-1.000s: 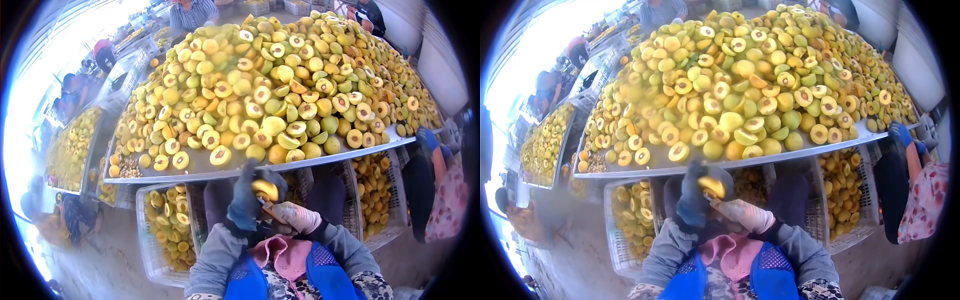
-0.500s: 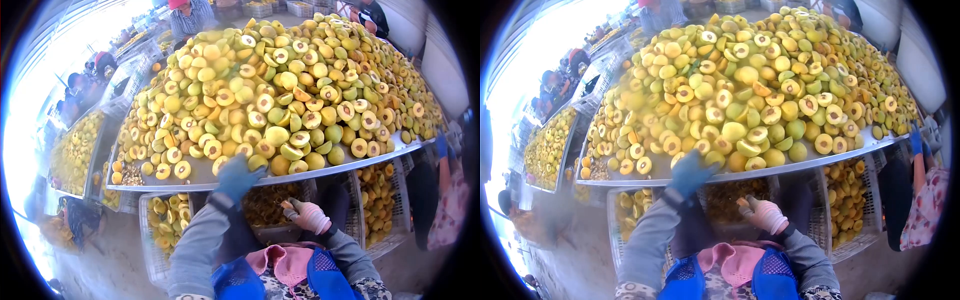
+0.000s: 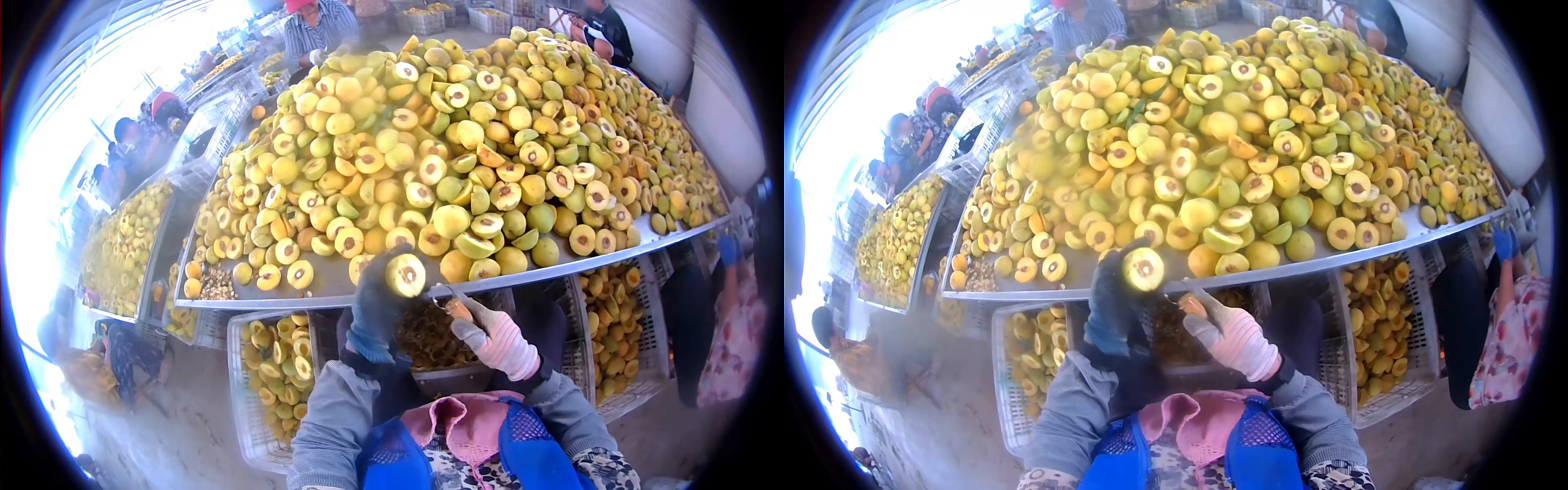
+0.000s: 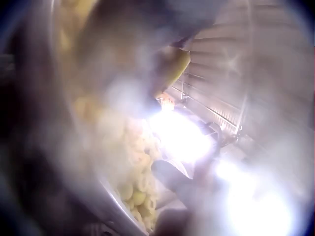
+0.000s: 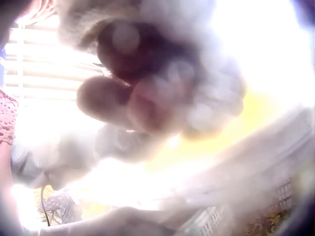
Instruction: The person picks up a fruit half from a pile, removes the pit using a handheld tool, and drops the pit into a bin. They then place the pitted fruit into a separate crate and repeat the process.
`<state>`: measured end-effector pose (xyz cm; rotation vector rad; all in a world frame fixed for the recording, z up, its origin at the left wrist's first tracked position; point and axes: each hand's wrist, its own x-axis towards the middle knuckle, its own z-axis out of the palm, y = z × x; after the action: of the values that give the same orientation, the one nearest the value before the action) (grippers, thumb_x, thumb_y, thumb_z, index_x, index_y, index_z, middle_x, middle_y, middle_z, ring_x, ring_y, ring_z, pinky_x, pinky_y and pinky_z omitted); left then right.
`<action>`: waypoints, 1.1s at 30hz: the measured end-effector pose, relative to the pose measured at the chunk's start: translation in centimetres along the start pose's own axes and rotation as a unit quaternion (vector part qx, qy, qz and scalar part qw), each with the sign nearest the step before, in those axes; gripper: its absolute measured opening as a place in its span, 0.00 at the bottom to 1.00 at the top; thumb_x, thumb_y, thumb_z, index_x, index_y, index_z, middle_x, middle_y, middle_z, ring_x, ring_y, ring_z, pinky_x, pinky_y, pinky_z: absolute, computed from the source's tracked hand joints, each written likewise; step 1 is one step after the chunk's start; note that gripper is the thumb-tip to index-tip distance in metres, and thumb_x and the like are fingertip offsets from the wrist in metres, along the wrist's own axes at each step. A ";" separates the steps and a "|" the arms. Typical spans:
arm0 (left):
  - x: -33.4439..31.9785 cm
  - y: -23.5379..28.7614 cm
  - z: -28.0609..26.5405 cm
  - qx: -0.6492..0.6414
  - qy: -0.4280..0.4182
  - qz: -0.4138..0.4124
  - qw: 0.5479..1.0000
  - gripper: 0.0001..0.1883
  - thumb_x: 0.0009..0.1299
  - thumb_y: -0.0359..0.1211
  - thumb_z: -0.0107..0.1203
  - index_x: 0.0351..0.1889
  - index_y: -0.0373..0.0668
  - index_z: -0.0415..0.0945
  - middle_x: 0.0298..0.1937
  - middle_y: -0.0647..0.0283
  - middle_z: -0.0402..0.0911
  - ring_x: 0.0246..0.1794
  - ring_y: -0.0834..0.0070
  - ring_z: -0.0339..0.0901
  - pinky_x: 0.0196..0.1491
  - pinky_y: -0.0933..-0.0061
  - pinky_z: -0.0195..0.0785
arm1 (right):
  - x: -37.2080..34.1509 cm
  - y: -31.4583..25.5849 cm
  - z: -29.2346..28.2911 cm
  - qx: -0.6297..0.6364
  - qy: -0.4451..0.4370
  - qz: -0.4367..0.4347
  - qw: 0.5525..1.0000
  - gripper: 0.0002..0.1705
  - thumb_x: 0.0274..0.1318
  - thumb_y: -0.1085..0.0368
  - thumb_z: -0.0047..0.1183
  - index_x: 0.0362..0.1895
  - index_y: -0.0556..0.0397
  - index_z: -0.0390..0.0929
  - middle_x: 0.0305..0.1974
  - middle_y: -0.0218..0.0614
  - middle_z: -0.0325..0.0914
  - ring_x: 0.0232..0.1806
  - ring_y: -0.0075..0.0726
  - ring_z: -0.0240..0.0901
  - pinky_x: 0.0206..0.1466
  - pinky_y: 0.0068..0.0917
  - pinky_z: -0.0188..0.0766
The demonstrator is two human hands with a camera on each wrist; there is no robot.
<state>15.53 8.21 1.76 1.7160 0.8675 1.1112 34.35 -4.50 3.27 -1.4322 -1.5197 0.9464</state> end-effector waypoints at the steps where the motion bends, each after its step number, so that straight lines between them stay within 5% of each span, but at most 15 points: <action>1: -0.8 -0.3 0.7 -0.081 0.026 -0.031 0.996 0.31 0.59 0.23 0.67 0.62 0.33 0.68 0.49 0.54 0.81 0.46 0.68 0.81 0.51 0.71 0.76 | 0.1 -0.5 0.2 -0.004 -0.001 -0.004 1.000 0.34 0.66 0.47 0.51 0.69 0.53 0.65 0.42 0.54 0.82 0.46 0.59 0.80 0.46 0.39 0.75; 3: -2.2 -0.5 1.4 0.042 0.038 0.067 0.996 0.31 0.60 0.21 0.65 0.63 0.34 0.67 0.51 0.53 0.80 0.49 0.68 0.81 0.52 0.70 0.76 | 0.0 -0.9 0.6 -0.026 0.002 -0.010 1.000 0.34 0.66 0.48 0.51 0.69 0.53 0.65 0.39 0.55 0.82 0.41 0.61 0.80 0.42 0.41 0.75; 4: -2.8 0.8 1.7 0.090 0.022 0.072 0.993 0.23 0.71 0.25 0.56 0.64 0.34 0.65 0.52 0.55 0.80 0.52 0.68 0.80 0.53 0.70 0.75 | -0.2 -0.9 0.8 -0.034 0.007 -0.012 0.999 0.34 0.66 0.48 0.51 0.68 0.54 0.65 0.38 0.56 0.81 0.40 0.61 0.79 0.41 0.41 0.75; 9: -3.5 4.5 3.0 -0.113 0.005 -0.012 0.993 0.20 0.83 0.38 0.35 0.61 0.34 0.70 0.51 0.55 0.82 0.50 0.69 0.81 0.54 0.69 0.74 | -0.7 -0.2 1.5 -0.070 0.032 -0.023 0.997 0.34 0.65 0.47 0.51 0.66 0.57 0.67 0.32 0.58 0.80 0.34 0.62 0.79 0.36 0.43 0.74; 13: -3.9 2.0 3.4 -0.224 0.018 -0.116 0.968 0.20 0.83 0.38 0.36 0.57 0.33 0.73 0.48 0.56 0.83 0.48 0.70 0.81 0.53 0.68 0.74 | -1.0 -0.7 0.9 -0.144 0.015 -0.029 0.989 0.32 0.64 0.47 0.52 0.64 0.57 0.70 0.29 0.57 0.79 0.31 0.62 0.78 0.33 0.46 0.73; 15: -4.2 1.6 3.5 -0.116 0.036 -0.046 0.992 0.20 0.83 0.38 0.37 0.57 0.32 0.74 0.48 0.56 0.83 0.46 0.71 0.81 0.52 0.68 0.74 | -0.8 -1.1 0.6 -0.167 -0.003 -0.033 0.985 0.30 0.64 0.48 0.52 0.61 0.55 0.71 0.28 0.56 0.79 0.30 0.62 0.78 0.32 0.48 0.73; 17: -4.5 1.2 3.5 0.090 0.044 0.109 0.989 0.20 0.82 0.38 0.38 0.56 0.32 0.74 0.47 0.55 0.83 0.45 0.71 0.80 0.51 0.68 0.74 | -0.8 -0.8 0.4 -0.151 -0.021 -0.037 0.988 0.27 0.64 0.48 0.52 0.58 0.54 0.73 0.28 0.55 0.79 0.31 0.62 0.78 0.33 0.49 0.73; 19: -4.5 2.2 3.8 0.006 0.042 0.072 0.997 0.17 0.80 0.35 0.42 0.54 0.32 0.75 0.47 0.53 0.83 0.44 0.68 0.81 0.50 0.66 0.74 | -0.5 -0.5 0.2 -0.133 -0.042 -0.056 0.989 0.25 0.64 0.48 0.51 0.55 0.53 0.74 0.28 0.55 0.79 0.31 0.63 0.77 0.33 0.50 0.72; 23: -4.7 -1.4 4.1 0.154 0.080 0.188 0.967 0.11 0.76 0.30 0.48 0.48 0.32 0.78 0.43 0.51 0.83 0.42 0.65 0.81 0.48 0.66 0.74 | -0.1 0.3 -0.5 -0.188 -0.064 -0.076 0.977 0.22 0.65 0.48 0.52 0.48 0.55 0.77 0.23 0.48 0.78 0.26 0.57 0.78 0.29 0.44 0.72; 25: -4.8 -0.1 4.4 0.097 0.076 0.123 0.985 0.11 0.76 0.30 0.50 0.46 0.32 0.79 0.42 0.52 0.83 0.41 0.67 0.81 0.47 0.66 0.74 | 0.1 0.4 -0.9 -0.236 -0.083 -0.071 0.966 0.22 0.65 0.48 0.52 0.47 0.54 0.77 0.24 0.49 0.78 0.27 0.59 0.78 0.29 0.45 0.72; 29: -3.7 2.2 3.6 0.156 0.003 0.238 0.959 0.12 0.76 0.33 0.51 0.43 0.31 0.79 0.39 0.57 0.83 0.39 0.74 0.79 0.45 0.70 0.73 | 0.0 0.4 -1.9 -0.258 -0.132 -0.030 0.957 0.24 0.65 0.45 0.51 0.46 0.55 0.78 0.27 0.51 0.80 0.30 0.61 0.78 0.32 0.47 0.72; 33: -2.3 3.4 2.5 0.040 -0.228 0.128 0.964 0.16 0.77 0.39 0.51 0.42 0.32 0.79 0.37 0.59 0.82 0.37 0.76 0.77 0.44 0.73 0.71 | 0.3 -0.2 -3.8 -0.150 -0.228 0.032 0.961 0.27 0.66 0.43 0.48 0.48 0.56 0.79 0.33 0.55 0.81 0.39 0.62 0.79 0.41 0.46 0.73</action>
<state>17.37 4.24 3.70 2.0830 0.4148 0.7942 37.78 -4.30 4.92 -1.5513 -2.0359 1.1821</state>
